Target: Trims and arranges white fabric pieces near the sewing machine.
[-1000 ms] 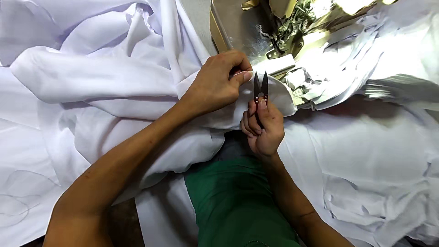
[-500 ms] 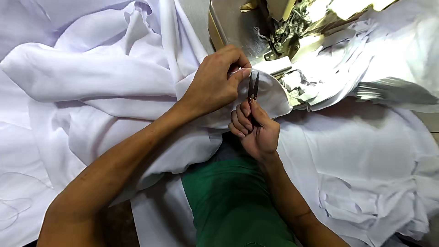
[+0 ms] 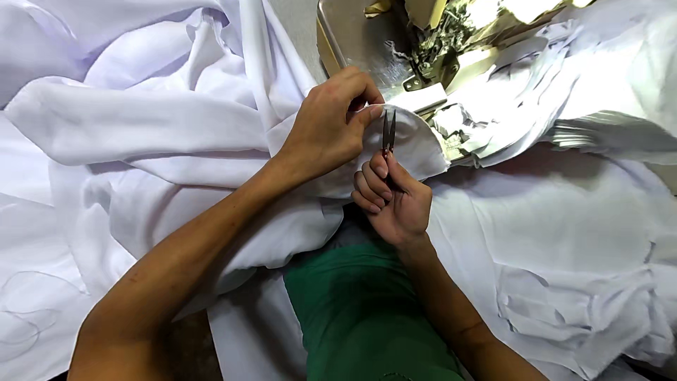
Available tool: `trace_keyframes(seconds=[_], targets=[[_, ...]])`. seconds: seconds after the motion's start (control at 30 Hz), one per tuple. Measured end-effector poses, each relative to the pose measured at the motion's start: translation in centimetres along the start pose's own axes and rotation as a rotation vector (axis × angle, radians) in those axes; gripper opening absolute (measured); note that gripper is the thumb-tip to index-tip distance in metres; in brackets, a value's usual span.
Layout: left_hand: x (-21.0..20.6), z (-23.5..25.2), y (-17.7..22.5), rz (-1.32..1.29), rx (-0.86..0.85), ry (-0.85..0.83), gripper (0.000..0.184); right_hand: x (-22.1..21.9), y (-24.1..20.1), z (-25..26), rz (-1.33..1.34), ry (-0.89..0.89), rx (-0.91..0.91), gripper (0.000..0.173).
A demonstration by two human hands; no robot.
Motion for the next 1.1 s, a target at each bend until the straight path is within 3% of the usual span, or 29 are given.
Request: trace_keyframes(seconds=[0.67,0.87,1.1], targets=[[-0.2,0.0,-0.2,0.108,0.046,-0.12,0.015,0.0,0.0,0.2,0.044,-0.034,0.027,0.035],[0.3,0.4,-0.4,-0.076,-0.041,-0.019,0.026,0.1,-0.9,0.1,-0.053,0.022,0.08,0.036],[0.4,0.5,-0.5,-0.103,-0.067,-0.049,0.014,0.3,-0.7,-0.2,-0.095,0.048,0.071,0.038]])
Point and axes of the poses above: each hand's wrist, its own z-axis towards the middle knuckle, its own x-axis out of the back of the hand, y = z × x, the point moved 1 cm from there along z, towards the middle knuckle, and after that the axes turned 13 degrees about -x, right-handed, at the moved point
